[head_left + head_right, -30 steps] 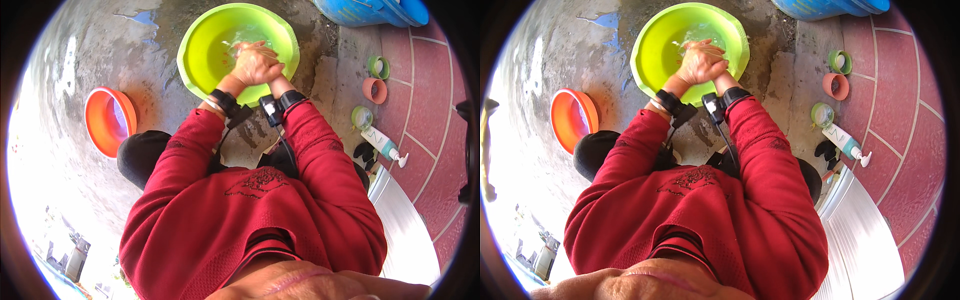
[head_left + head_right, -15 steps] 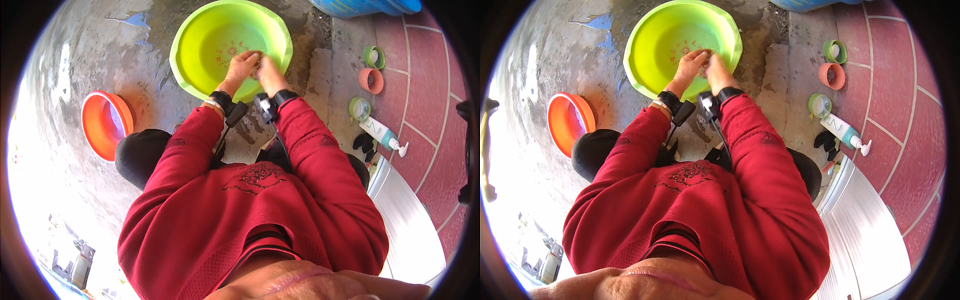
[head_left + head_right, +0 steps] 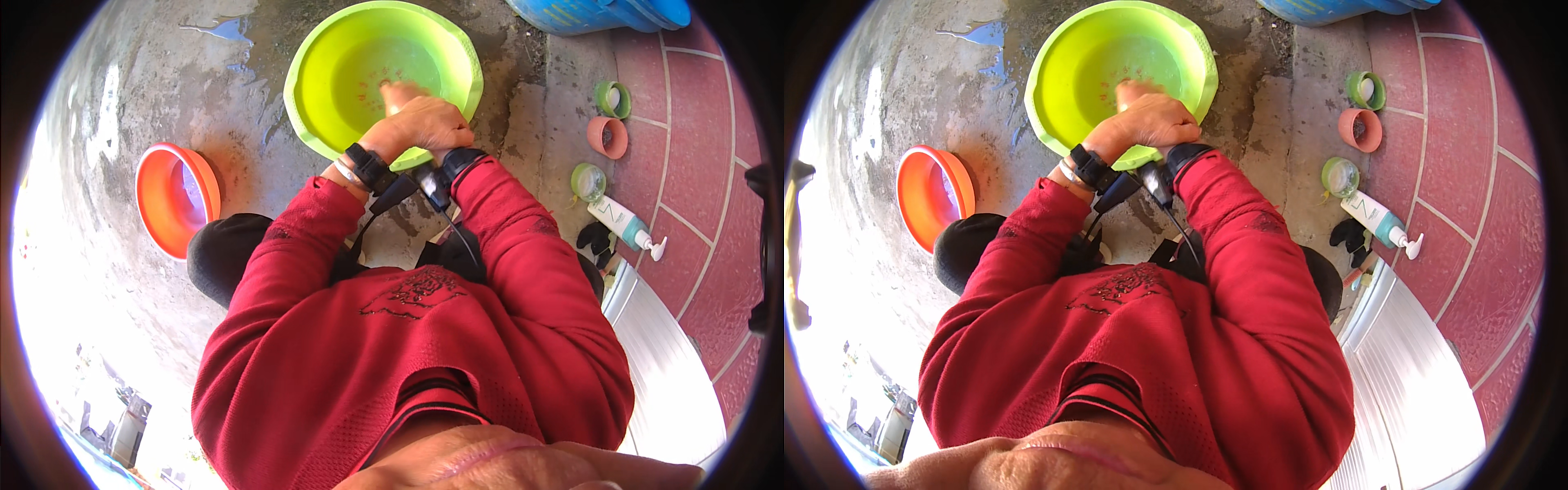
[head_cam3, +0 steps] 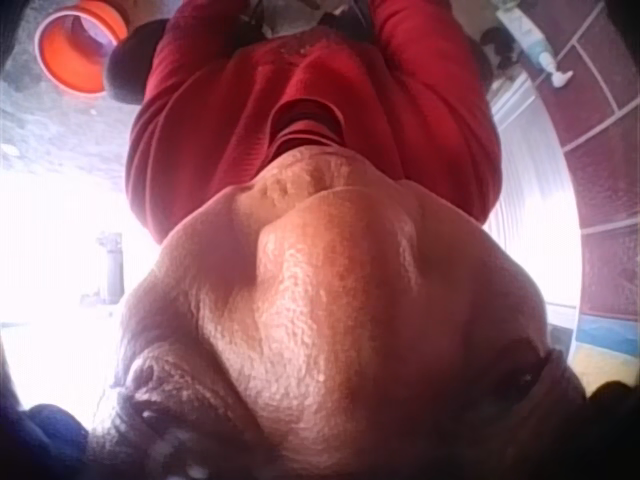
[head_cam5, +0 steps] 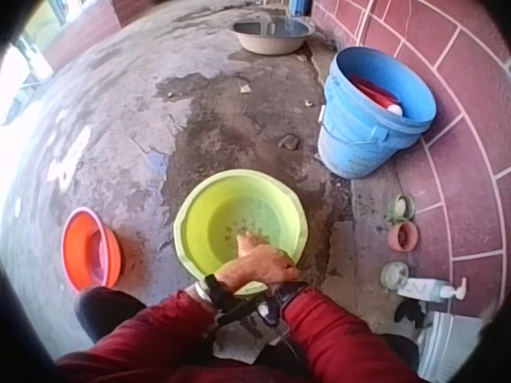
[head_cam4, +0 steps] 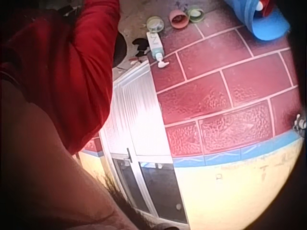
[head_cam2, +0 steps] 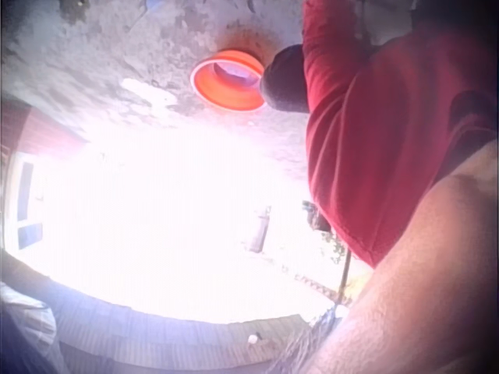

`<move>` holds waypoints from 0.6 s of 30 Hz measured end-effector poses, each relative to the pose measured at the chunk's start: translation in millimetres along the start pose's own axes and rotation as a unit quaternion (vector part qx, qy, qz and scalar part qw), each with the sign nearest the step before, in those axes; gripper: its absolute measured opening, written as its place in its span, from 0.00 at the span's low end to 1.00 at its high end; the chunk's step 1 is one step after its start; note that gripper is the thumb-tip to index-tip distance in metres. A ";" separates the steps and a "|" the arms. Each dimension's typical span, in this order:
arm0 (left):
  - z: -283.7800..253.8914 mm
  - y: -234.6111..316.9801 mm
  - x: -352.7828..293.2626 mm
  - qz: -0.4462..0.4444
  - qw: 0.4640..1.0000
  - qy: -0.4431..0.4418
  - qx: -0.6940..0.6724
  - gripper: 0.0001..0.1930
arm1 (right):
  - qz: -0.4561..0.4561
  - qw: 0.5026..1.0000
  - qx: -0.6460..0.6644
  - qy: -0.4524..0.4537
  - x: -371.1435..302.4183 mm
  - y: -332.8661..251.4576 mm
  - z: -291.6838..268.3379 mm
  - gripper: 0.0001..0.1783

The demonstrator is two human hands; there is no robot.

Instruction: The person walks to a courtyard, squats, and washes their hands in a green basin using water from a red scoop and liquid soap. After rinsing, they stand and dry their hands with a pink towel hanging on a clothesline.

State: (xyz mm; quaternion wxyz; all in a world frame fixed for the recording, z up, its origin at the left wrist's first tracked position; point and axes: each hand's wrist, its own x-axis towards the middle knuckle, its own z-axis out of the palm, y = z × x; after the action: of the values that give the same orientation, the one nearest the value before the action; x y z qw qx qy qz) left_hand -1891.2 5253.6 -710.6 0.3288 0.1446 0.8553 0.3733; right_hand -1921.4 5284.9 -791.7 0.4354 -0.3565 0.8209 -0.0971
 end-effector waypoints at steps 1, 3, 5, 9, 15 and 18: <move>3.5 -5.5 0.5 -0.085 0.989 0.066 0.105 0.22 | -0.018 0.997 -0.070 0.009 8.5 -7.4 9.8 0.23; 13.3 -28.3 2.0 -0.288 0.902 0.196 0.256 0.24 | -0.196 0.934 -0.090 0.284 8.3 -18.0 43.5 0.21; -0.3 -88.1 1.5 -0.226 0.964 0.129 0.046 0.23 | -0.124 0.970 -0.066 0.196 16.0 -15.6 61.5 0.24; 39.7 -193.6 3.4 -0.317 0.733 0.552 -0.242 0.18 | 0.178 0.918 0.327 0.139 29.0 27.9 69.3 0.25; 117.7 -152.5 49.7 -0.107 0.546 0.270 -0.786 0.12 | 0.257 0.473 0.809 0.237 27.0 45.3 62.2 0.19; 72.0 -110.7 43.5 -0.034 0.431 0.211 -0.877 0.11 | 0.172 0.543 0.800 0.190 6.4 48.7 30.5 0.17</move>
State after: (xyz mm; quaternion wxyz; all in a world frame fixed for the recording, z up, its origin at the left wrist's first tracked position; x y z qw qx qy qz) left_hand -1875.5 5239.0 -847.9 0.1009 -0.3339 0.1156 0.9301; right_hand -1924.2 5320.6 -837.1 0.3819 0.3144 0.5123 -0.7020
